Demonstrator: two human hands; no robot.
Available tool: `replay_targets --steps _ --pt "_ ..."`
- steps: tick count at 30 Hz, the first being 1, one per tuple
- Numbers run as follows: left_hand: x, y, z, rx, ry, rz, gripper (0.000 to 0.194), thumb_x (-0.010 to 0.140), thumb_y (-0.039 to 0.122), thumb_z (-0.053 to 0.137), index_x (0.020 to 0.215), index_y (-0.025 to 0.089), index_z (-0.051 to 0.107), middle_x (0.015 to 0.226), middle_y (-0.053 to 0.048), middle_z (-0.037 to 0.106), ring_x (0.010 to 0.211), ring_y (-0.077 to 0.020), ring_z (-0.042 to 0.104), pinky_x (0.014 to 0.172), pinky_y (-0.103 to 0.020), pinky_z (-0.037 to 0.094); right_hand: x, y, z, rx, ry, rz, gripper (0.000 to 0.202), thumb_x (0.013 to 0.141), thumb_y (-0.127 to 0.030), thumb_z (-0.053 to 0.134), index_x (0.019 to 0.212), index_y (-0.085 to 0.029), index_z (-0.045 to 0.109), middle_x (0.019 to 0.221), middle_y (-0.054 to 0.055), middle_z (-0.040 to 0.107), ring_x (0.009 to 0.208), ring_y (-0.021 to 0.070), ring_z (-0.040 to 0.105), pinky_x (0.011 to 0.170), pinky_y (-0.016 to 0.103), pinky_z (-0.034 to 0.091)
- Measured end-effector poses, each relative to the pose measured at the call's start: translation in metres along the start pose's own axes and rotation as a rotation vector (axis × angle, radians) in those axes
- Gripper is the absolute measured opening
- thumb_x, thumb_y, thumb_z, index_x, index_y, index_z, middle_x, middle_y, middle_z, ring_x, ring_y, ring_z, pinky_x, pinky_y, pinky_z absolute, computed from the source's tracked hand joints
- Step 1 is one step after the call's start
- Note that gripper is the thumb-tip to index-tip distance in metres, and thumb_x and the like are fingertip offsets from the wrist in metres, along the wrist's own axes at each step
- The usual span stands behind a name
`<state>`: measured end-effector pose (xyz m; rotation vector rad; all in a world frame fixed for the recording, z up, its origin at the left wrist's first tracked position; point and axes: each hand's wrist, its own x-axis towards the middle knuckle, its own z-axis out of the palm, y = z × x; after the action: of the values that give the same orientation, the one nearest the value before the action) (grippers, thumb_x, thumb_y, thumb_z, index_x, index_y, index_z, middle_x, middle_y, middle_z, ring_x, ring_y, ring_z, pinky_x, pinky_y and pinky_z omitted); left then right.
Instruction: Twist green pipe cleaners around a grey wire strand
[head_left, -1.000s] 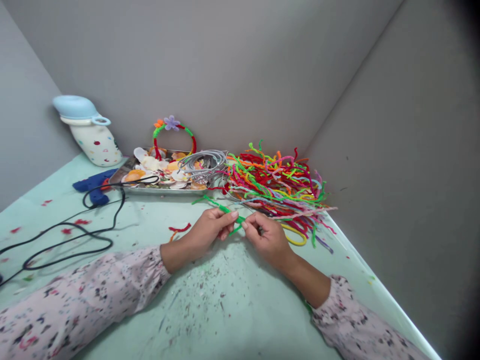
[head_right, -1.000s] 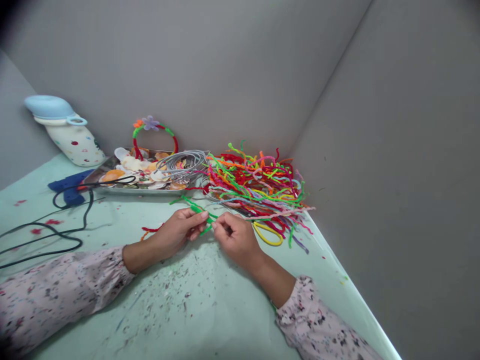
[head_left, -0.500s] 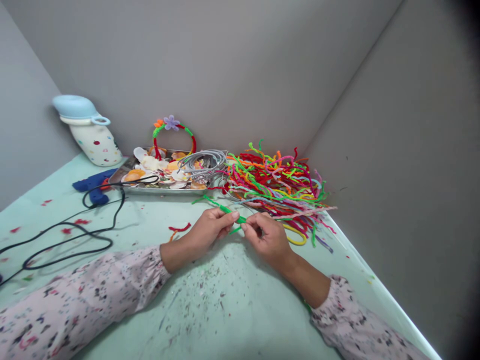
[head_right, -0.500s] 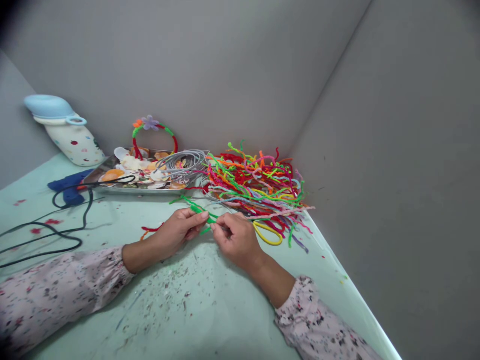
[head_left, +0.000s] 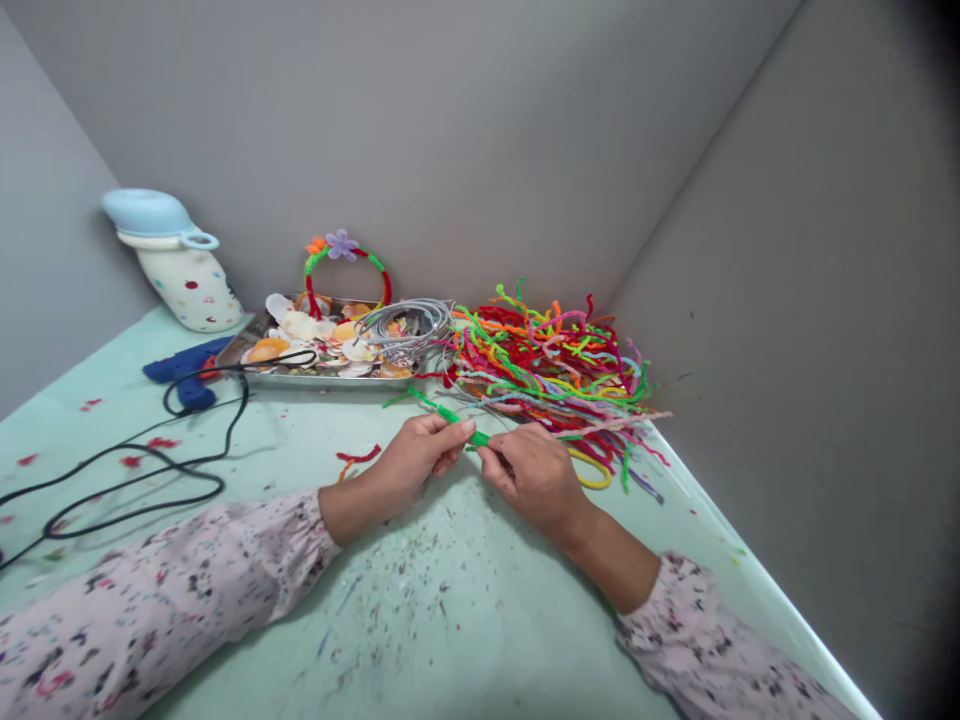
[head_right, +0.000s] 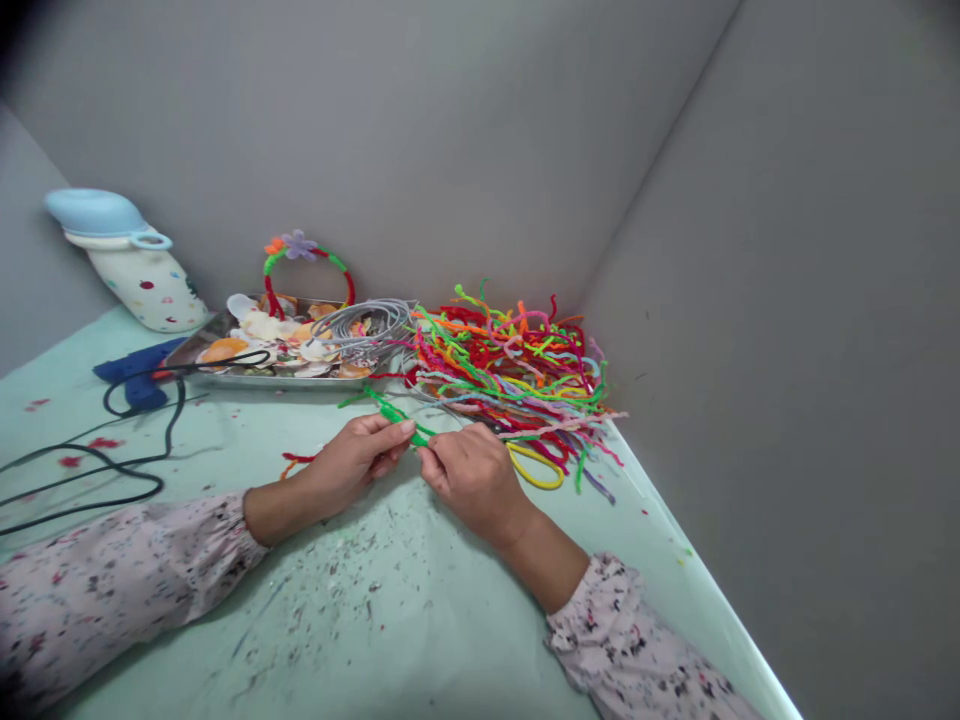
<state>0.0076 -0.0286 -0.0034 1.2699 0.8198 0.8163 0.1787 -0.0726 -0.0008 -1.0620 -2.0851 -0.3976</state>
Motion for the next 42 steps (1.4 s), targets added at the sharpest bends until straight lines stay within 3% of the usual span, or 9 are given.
replay_targets --steps 12,30,35,42 --pt "0.0001 0.0012 0.0005 -0.007 -0.003 0.000 0.041 0.080 0.044 0.061 0.055 0.015 0.045 0.048 0.005 0.038 0.042 -0.0049 0.031 0.043 -0.022 0.020 -0.0007 -0.0012 -0.0026 0.020 -0.013 0.039 0.009 0.084 -0.021 0.057 0.077 -0.018 0.056 0.061 0.000 0.057 0.058 0.0136 0.050 0.063 0.029 0.039" --pt "-0.0004 0.0025 0.0013 -0.009 0.007 0.011 0.041 0.079 0.043 0.062 0.054 0.015 0.046 0.047 0.005 0.040 0.042 -0.0051 0.032 0.043 -0.023 0.020 -0.0014 0.0003 -0.0003 -0.038 0.021 -0.006 0.015 0.083 -0.017 0.057 0.069 -0.019 0.054 0.056 -0.001 0.054 0.054 0.0129 0.049 0.062 0.028 0.039" --pt "0.0001 0.0051 0.0021 -0.100 0.005 -0.026 0.036 0.078 0.043 0.064 0.059 0.014 0.053 0.049 0.004 0.048 0.039 -0.0038 0.037 0.041 -0.020 0.025 -0.0022 -0.0005 -0.0023 0.046 -0.006 0.065 0.003 0.084 -0.021 0.058 0.082 -0.018 0.058 0.064 0.000 0.060 0.061 0.0147 0.053 0.065 0.029 0.042" --pt "0.0006 0.0063 0.0002 -0.259 0.009 -0.049 0.027 0.077 0.038 0.066 0.071 0.014 0.055 0.071 -0.001 0.067 0.039 -0.0037 0.047 0.039 -0.018 0.032 -0.0016 -0.0006 -0.0034 0.137 0.041 0.159 0.010 0.083 -0.017 0.056 0.093 -0.018 0.057 0.075 0.003 0.064 0.068 0.0161 0.057 0.070 0.031 0.046"
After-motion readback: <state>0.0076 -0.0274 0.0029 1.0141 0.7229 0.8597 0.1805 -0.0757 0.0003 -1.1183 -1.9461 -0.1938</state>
